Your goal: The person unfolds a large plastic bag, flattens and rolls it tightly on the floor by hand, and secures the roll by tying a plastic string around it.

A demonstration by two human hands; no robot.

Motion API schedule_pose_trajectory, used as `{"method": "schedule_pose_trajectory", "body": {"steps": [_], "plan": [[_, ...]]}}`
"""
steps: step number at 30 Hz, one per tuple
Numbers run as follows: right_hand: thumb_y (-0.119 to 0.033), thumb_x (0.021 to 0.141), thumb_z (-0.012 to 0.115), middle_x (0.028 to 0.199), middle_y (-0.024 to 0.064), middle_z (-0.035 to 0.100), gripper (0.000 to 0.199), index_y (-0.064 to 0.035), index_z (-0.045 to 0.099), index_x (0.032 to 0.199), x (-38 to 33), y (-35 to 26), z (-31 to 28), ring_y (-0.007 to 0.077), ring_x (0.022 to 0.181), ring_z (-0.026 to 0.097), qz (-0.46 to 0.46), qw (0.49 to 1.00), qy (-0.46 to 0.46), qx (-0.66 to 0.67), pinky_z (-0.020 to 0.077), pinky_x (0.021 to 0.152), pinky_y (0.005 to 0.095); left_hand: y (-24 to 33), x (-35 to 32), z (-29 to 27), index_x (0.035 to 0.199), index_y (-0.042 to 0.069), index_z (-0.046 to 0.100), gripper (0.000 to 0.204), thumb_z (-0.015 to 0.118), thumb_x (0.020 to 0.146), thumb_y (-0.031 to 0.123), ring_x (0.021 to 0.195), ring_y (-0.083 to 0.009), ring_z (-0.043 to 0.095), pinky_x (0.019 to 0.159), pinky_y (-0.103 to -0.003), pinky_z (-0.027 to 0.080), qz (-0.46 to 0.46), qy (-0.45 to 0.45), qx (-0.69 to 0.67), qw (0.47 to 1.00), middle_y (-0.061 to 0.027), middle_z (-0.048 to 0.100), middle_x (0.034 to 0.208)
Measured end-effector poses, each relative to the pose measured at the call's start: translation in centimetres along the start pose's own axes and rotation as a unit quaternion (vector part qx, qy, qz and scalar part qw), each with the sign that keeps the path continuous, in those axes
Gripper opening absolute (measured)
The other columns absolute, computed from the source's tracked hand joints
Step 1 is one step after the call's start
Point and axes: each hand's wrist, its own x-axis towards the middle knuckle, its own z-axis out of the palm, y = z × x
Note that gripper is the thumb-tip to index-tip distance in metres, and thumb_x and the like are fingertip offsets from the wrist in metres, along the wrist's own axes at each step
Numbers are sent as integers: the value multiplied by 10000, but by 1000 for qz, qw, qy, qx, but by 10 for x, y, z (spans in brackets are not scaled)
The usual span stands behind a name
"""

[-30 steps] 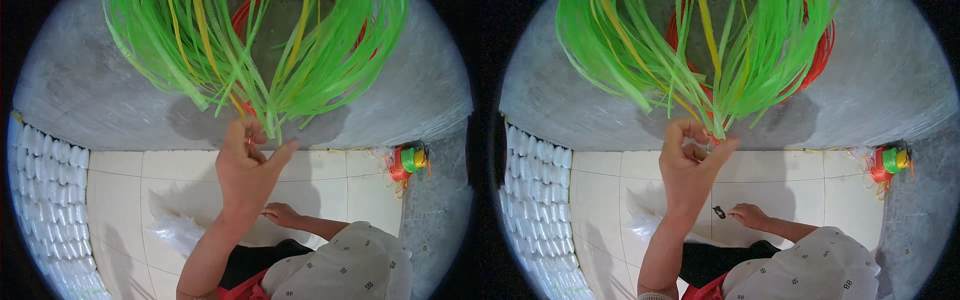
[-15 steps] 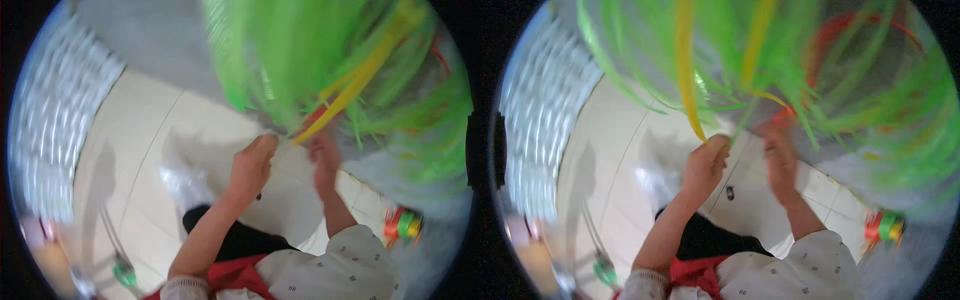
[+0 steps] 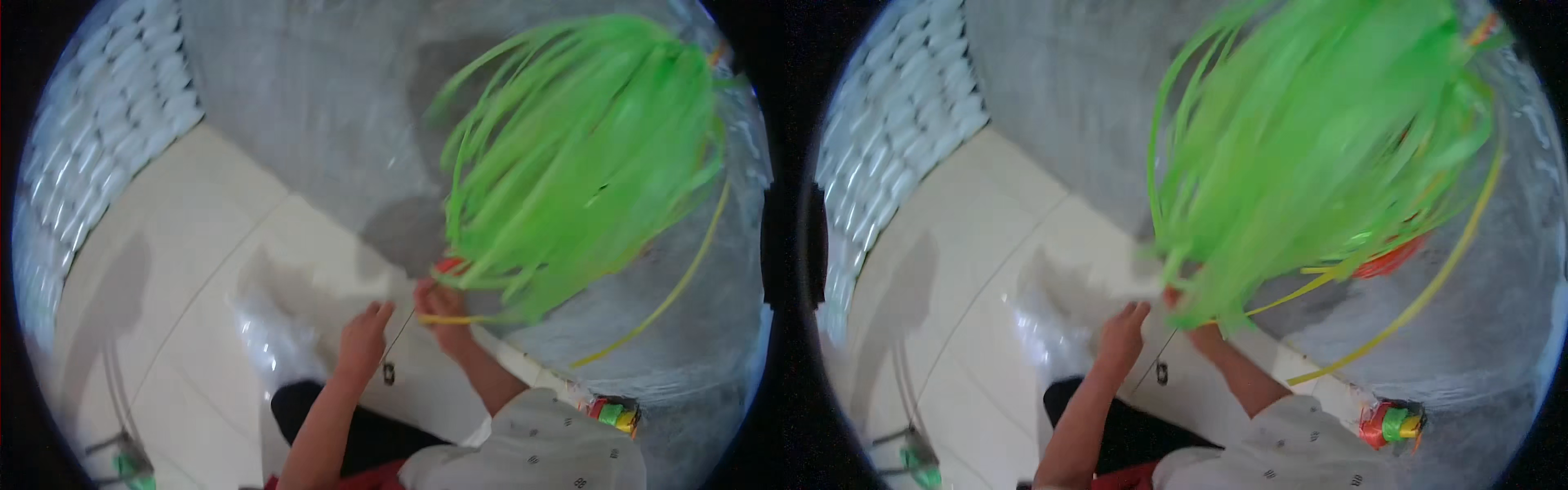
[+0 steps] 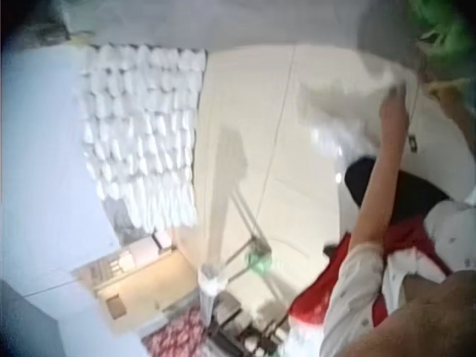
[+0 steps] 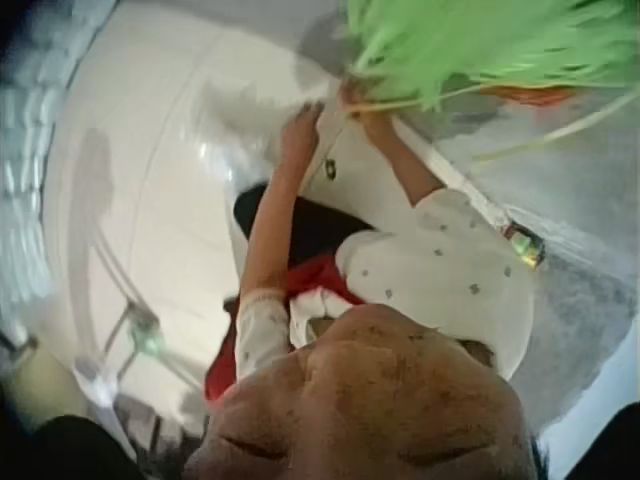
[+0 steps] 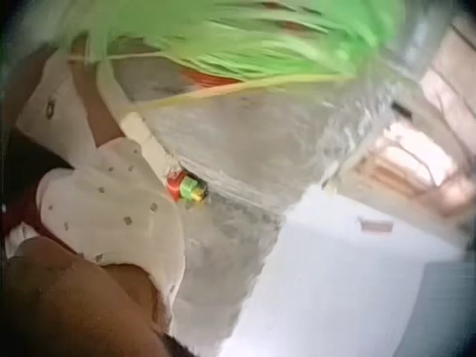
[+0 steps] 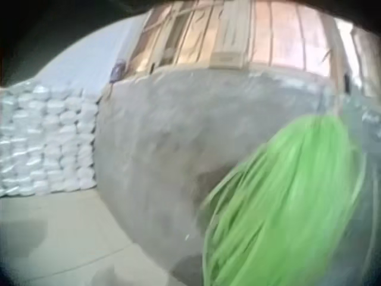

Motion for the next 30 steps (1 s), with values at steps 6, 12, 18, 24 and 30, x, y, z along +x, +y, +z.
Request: {"method": "schedule_pose_trajectory", "body": {"steps": [6,12,18,24,30], "plan": [[-218,1071,439,886,38,625,252,-30,603,1104,-33,81,-18,91,713,548,82,946,-171,-264,440,598,252,-96,-54,72,1132,134,614,291,562,866,29,796,-366,683,669,-486,548,-40,-68,121,989,-135,655,906],[-317,1059,485,912,17,661,258,-99,619,1093,-51,218,1,70,720,567,312,947,-76,-15,489,632,245,-163,-119,13,1056,85,624,230,554,855,-2,905,-414,679,746,-520,539,-178,-113,72,975,-197,699,916],[-250,1066,525,857,42,647,212,-81,623,983,96,200,23,118,699,577,344,890,20,298,517,600,254,-283,-247,-113,1003,93,568,146,527,884,19,877,-424,658,716,-532,513,-349,-25,146,925,-191,683,880],[-266,1094,449,871,70,634,284,-58,589,961,239,199,105,167,773,598,236,940,-6,245,540,701,305,-389,-279,-149,975,98,547,134,457,988,196,803,-472,642,684,-564,480,-496,143,199,833,-226,685,854],[-242,1056,491,989,99,654,247,-40,616,990,249,298,244,206,962,630,217,957,-164,98,536,889,343,-455,-306,-111,1038,72,601,280,470,979,312,914,-460,658,799,-562,513,-601,151,170,766,-254,698,946]]}}
